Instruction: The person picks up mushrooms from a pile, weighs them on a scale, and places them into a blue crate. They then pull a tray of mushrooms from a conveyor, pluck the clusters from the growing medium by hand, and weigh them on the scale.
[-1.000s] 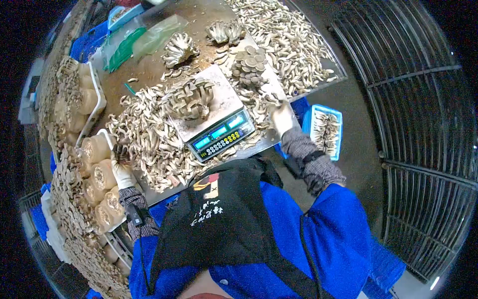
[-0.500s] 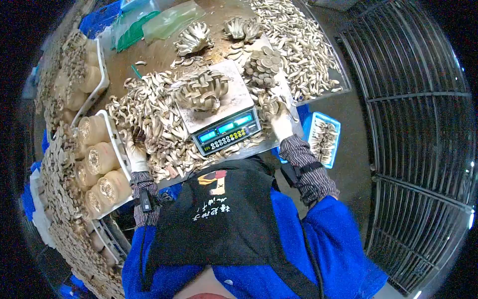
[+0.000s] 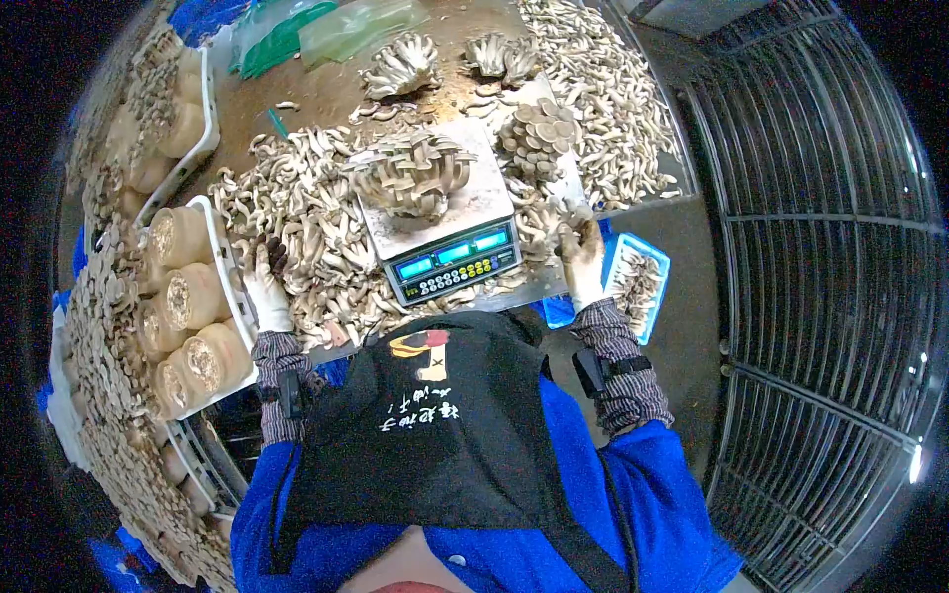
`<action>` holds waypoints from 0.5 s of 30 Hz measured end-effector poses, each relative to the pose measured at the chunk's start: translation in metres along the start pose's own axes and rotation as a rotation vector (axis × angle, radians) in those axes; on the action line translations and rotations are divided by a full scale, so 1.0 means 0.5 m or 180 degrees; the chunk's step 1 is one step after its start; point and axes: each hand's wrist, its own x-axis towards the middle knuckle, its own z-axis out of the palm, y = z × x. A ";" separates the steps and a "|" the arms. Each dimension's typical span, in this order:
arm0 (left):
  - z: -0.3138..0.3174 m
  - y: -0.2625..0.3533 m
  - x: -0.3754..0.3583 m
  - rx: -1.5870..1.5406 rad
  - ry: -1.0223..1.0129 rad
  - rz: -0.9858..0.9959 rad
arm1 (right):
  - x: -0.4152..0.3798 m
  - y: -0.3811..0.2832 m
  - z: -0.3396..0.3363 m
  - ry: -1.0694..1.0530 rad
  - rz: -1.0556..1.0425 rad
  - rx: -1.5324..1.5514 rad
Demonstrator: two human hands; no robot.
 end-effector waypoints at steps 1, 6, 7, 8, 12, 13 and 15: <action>-0.001 -0.002 0.002 -0.0062 -0.0031 -0.0024 | 0.004 -0.006 0.004 -0.0056 0.0412 0.0230; 0.025 0.034 -0.026 0.0206 0.0218 -0.0090 | 0.031 -0.025 0.063 -0.0473 0.0419 -0.0480; 0.030 0.042 -0.033 0.0262 0.0239 -0.0068 | 0.032 -0.057 0.085 -0.0518 0.0528 -0.0270; 0.028 0.046 -0.037 0.0321 0.0261 -0.0047 | 0.036 -0.093 0.098 -0.0642 0.0302 -0.0393; 0.021 0.052 -0.045 0.0316 0.0200 0.0282 | 0.061 -0.135 0.144 -0.0857 0.0440 -0.1105; 0.015 0.053 -0.047 0.0257 0.0165 0.0204 | 0.067 -0.116 0.152 -0.0858 0.0417 -0.0885; 0.006 0.050 -0.052 0.0499 0.0219 0.0421 | 0.069 -0.102 0.162 -0.0876 0.0393 -0.0666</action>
